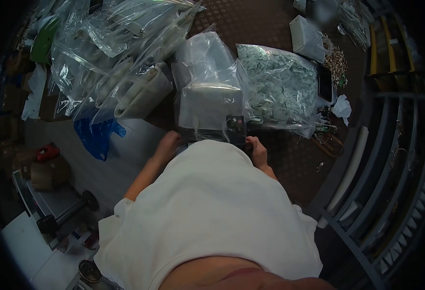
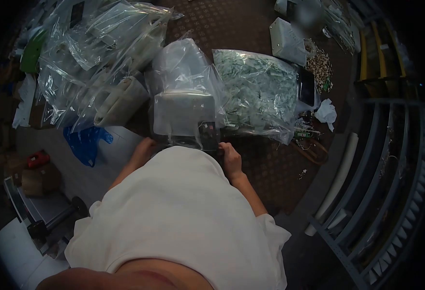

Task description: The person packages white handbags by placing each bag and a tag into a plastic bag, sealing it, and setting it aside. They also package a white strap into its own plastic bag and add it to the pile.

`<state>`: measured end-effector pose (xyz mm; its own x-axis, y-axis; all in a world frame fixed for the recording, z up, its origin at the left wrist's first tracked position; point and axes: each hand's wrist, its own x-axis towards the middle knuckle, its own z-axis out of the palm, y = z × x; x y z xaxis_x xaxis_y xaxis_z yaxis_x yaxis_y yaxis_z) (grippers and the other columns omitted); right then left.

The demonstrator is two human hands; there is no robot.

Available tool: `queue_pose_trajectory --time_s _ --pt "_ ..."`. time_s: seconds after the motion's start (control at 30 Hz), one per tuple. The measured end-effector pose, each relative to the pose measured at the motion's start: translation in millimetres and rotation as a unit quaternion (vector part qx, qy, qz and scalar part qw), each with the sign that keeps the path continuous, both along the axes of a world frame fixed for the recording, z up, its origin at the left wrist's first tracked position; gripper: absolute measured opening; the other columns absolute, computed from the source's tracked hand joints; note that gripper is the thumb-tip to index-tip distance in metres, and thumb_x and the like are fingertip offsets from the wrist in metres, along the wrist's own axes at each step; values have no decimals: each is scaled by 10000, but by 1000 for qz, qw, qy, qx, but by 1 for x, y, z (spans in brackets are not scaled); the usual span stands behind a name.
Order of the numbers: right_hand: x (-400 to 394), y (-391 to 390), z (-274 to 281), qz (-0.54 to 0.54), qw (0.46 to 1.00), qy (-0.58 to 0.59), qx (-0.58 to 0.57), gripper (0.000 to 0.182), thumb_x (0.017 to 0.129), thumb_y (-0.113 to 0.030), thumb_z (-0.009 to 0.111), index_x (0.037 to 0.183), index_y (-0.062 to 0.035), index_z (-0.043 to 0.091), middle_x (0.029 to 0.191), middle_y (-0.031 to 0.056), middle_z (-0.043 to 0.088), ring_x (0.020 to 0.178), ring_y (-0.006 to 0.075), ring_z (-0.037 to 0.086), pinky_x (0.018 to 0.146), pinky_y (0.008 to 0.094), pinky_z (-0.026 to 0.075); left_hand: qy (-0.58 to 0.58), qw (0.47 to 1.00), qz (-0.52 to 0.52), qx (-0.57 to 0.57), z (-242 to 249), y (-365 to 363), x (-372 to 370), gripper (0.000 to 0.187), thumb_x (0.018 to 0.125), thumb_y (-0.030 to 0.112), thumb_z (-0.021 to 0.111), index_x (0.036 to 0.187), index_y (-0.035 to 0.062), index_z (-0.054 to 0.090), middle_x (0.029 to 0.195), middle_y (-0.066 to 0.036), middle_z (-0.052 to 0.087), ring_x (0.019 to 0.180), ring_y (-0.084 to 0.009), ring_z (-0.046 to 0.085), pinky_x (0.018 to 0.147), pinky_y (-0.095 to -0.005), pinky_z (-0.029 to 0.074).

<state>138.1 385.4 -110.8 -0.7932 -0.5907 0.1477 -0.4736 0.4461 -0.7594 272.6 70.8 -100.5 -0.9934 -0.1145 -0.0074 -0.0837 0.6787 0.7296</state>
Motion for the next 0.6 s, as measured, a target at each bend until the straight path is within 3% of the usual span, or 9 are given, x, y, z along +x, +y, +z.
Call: queue_pose_trajectory --time_s 0.03,0.1,0.17,0.3,0.4,0.5,0.6 --pt "-4 -3 7 -1 1000 0 1 211 817 -7 500 1024 -43 484 794 127 546 664 315 561 568 334 462 -15 998 37 51 16 0 -9 115 770 -42 525 870 5 496 760 -137 520 696 -276 533 634 -318 432" --pt "-35 -22 44 -55 990 127 -16 173 799 19 505 960 -40 526 773 131 538 656 308 553 566 349 443 4 989 72 129 58 -6 -42 76 807 -32 504 871 8 494 725 -95 518 664 -169 528 608 -267 425" --pt "-77 -39 104 -79 979 190 -6 150 767 16 527 903 -38 558 764 139 526 693 320 561 587 381 447 96 969 81 211 115 -15 -82 48 835 -11 482 877 11 489 688 -55 506 634 -95 500 575 -243 418" --pt "-142 -62 201 -63 972 222 48 141 800 -31 532 926 -15 594 805 149 590 689 295 582 618 343 453 133 979 101 114 205 -38 -146 85 851 83 523 875 3 530 626 -34 528 542 -92 481 512 -232 394" --pt "-175 -68 221 18 972 200 120 152 793 -80 561 917 -2 601 781 155 613 689 273 601 632 332 461 141 979 123 77 193 -71 -181 144 841 142 558 866 0 568 637 -41 552 570 -89 494 524 -239 397" --pt "-179 -76 214 50 978 119 161 169 776 -105 585 902 5 603 732 153 615 673 259 609 620 340 462 125 984 123 25 172 -78 -183 195 829 191 582 869 0 590 673 -48 573 597 -90 508 544 -244 411" --pt "-175 -72 199 63 981 80 166 169 758 -118 600 849 24 605 717 149 615 657 247 611 606 339 463 82 991 98 41 173 -59 -164 240 793 225 628 879 3 604 699 -47 579 635 -99 537 574 -259 434"
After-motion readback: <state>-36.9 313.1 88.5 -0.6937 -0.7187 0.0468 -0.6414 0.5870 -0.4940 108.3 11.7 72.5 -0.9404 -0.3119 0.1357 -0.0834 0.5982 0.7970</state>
